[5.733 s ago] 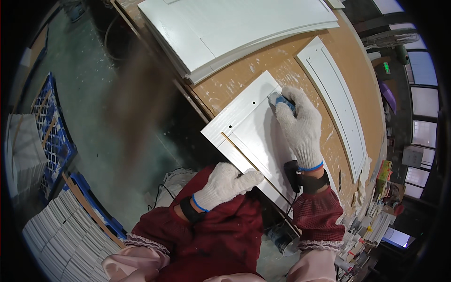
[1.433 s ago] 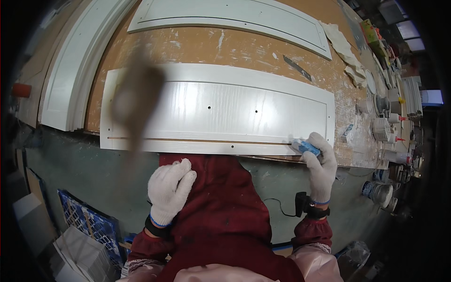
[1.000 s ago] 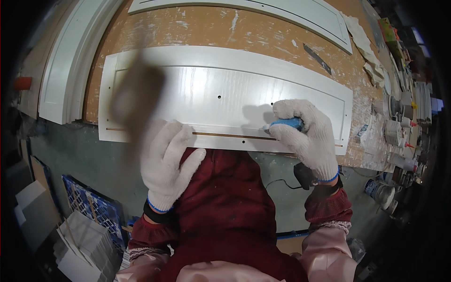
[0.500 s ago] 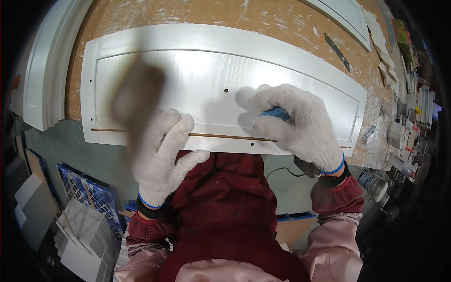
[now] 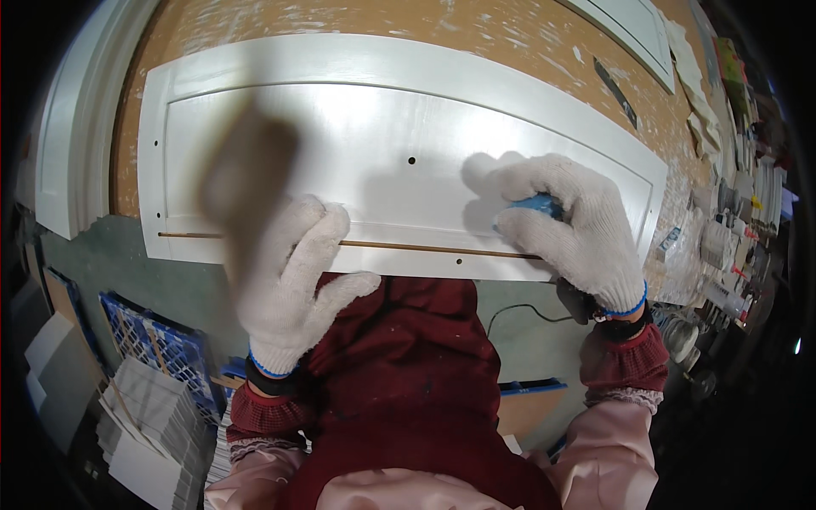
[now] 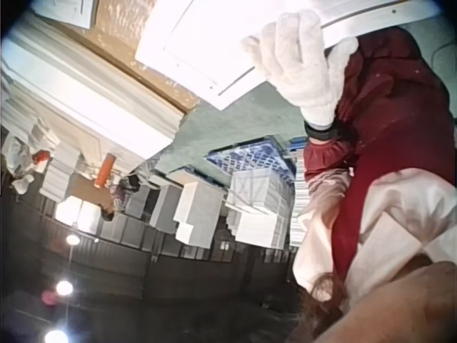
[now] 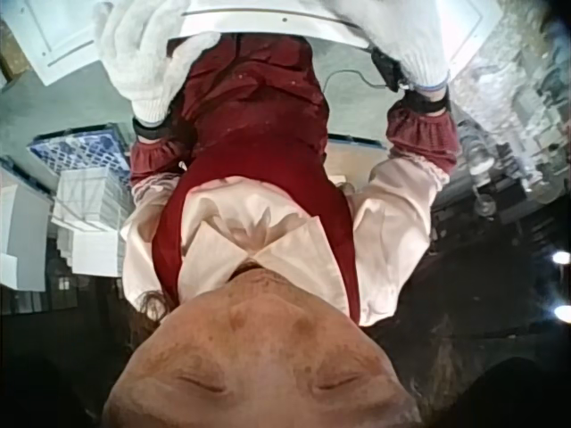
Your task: Cleaning and performing touch-up work on white furniture panels at a workshop workbench.
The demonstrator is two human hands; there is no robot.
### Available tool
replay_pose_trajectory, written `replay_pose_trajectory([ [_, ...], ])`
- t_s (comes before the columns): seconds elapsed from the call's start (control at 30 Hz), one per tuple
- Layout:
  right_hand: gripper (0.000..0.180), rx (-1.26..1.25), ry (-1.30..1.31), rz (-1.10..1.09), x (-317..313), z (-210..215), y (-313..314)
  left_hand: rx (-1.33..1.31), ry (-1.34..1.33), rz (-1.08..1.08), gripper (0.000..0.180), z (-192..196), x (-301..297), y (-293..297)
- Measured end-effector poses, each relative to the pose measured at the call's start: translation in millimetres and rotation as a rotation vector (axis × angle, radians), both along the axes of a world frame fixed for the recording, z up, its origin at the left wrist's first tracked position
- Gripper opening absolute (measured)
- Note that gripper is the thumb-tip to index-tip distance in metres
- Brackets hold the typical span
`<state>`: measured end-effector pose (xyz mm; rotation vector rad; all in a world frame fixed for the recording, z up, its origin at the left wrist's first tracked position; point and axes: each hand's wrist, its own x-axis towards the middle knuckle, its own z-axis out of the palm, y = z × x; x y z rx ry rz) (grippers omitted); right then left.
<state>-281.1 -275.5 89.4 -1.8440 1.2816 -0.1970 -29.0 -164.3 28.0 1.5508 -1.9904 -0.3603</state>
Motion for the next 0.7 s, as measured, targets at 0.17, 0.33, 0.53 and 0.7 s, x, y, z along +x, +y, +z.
replay_pose_trajectory([
  [0.17, 0.025, 0.092, -0.028, -0.013, 15.6, 5.7, 0.9, 0.001, -0.029, 0.023, 0.06, -1.1, 0.2, 1.6],
  [0.33, 0.025, 0.091, 0.055, 0.017, 0.5, 4.7, 1.8, -0.02, -0.027, 0.022, 0.06, -1.0, 1.2, 2.7],
  [0.53, 0.024, 0.061, 0.052, 0.029, 2.9, 3.9, 0.2, -0.013, -0.062, 0.034, 0.06, 0.3, -0.3, 2.5],
  [0.7, 0.022, 0.012, 0.078, 0.067, 19.8, 6.6, 1.7, -0.028, -0.011, 0.018, 0.059, -4.4, 0.4, 0.0],
])
